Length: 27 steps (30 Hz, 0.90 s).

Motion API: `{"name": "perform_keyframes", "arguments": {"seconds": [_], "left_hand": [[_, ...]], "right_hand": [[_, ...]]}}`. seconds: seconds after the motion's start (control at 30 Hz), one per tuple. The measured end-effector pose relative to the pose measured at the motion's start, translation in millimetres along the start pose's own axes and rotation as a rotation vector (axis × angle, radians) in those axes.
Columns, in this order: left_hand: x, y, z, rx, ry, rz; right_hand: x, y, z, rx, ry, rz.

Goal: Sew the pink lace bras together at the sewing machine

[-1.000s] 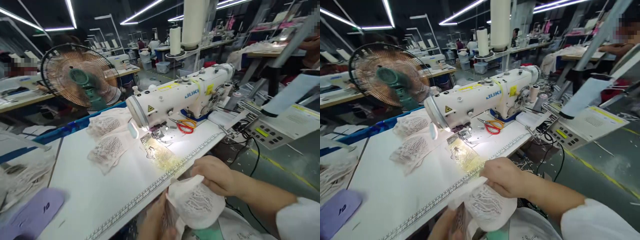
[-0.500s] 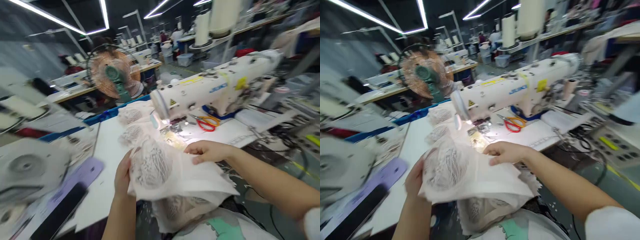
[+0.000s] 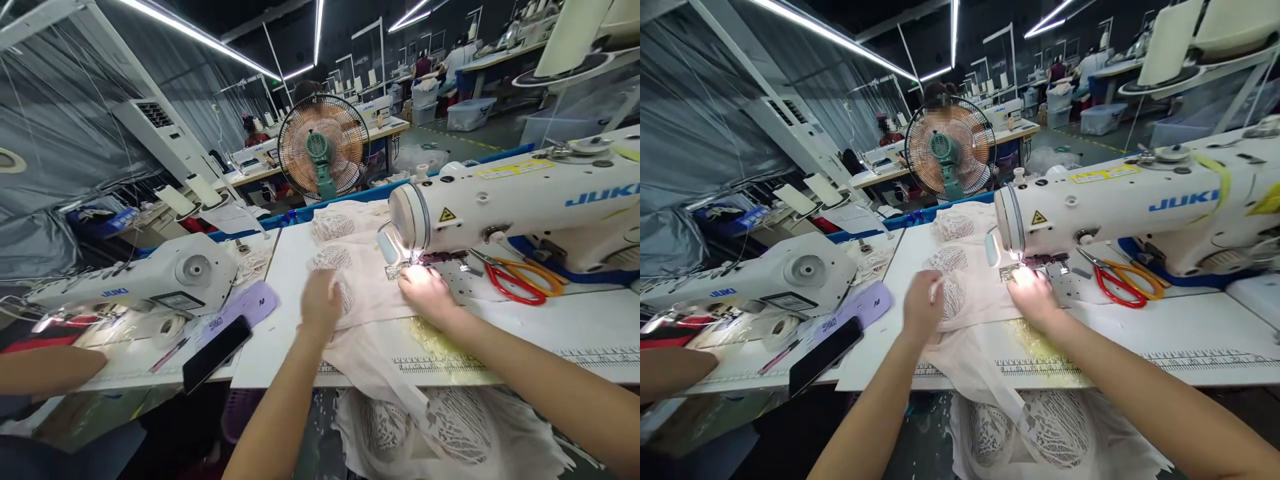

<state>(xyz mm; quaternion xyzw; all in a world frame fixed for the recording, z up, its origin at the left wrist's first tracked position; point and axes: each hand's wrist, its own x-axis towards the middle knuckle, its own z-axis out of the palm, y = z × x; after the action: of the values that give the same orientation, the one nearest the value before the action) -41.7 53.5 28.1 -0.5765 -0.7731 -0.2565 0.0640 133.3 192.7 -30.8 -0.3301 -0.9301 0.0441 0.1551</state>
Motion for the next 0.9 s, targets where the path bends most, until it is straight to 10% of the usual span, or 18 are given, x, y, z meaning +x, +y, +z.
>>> {"name": "perform_keyframes", "arguments": {"seconds": [0.2,0.57,0.9], "left_hand": [[8.2,62.3,76.9,-0.005,-0.477,0.382],[15.1,69.3,95.8,0.276,-0.442,0.394],[28.9,76.2,103.9,0.287,-0.467,0.286]], "right_hand": [[-27.8,5.6,5.3,-0.111,0.026,-0.051],[-106.7,26.3,3.7,0.092,0.173,-0.249],[-106.9,25.5,13.4,0.093,0.167,-0.257]]}}
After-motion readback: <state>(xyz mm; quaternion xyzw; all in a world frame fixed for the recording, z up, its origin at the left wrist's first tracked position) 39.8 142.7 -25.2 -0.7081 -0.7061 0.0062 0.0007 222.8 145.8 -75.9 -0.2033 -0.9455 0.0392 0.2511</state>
